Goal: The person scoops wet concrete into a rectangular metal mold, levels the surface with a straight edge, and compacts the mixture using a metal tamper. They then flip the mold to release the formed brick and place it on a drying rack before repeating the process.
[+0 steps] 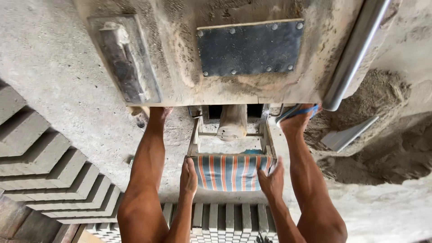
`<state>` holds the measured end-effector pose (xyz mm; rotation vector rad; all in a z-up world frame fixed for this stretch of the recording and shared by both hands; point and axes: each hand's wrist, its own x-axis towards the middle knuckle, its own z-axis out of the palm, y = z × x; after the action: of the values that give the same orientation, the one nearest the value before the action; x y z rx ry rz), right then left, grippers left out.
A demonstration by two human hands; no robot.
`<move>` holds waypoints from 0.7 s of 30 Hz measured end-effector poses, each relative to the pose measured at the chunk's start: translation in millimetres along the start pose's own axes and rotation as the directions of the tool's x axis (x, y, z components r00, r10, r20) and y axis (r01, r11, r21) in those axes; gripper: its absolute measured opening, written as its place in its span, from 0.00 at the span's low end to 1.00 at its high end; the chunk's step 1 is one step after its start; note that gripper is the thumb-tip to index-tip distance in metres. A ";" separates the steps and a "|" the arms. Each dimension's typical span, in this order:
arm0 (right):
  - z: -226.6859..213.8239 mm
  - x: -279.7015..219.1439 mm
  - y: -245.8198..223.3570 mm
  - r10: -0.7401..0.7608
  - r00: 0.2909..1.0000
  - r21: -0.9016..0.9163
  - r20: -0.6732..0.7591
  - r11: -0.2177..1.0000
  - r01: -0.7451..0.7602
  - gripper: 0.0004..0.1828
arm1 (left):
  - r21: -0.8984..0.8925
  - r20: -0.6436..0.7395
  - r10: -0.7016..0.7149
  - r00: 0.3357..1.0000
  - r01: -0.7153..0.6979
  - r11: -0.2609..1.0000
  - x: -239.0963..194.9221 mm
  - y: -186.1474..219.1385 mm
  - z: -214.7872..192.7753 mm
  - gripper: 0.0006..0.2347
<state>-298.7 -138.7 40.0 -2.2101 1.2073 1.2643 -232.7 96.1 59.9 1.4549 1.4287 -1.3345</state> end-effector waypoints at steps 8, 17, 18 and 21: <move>-11.7 20.5 11.4 -0.069 0.996 0.016 0.057 0.998 0.069 0.41 | 0.045 0.077 0.144 0.987 -0.148 0.988 -48.7 60.9 1.0 0.25; -19.4 25.5 0.1 -0.047 0.998 0.014 0.047 0.999 0.046 0.41 | 0.047 0.147 0.333 0.931 -0.343 0.938 -11.5 47.6 23.6 0.17; -19.7 26.1 8.4 -0.046 0.998 0.013 0.050 0.999 0.045 0.41 | 0.049 0.155 0.348 0.925 -0.359 0.932 -10.2 33.9 19.6 0.16; -32.1 24.5 -0.4 -0.119 0.988 -0.024 0.103 0.992 0.122 0.46 | 0.051 0.152 0.411 0.899 -0.422 0.905 -14.5 14.5 8.1 0.14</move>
<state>-274.6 -171.0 37.6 -2.1753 1.0077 1.3371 -218.3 82.4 69.3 1.5794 0.9124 -1.2007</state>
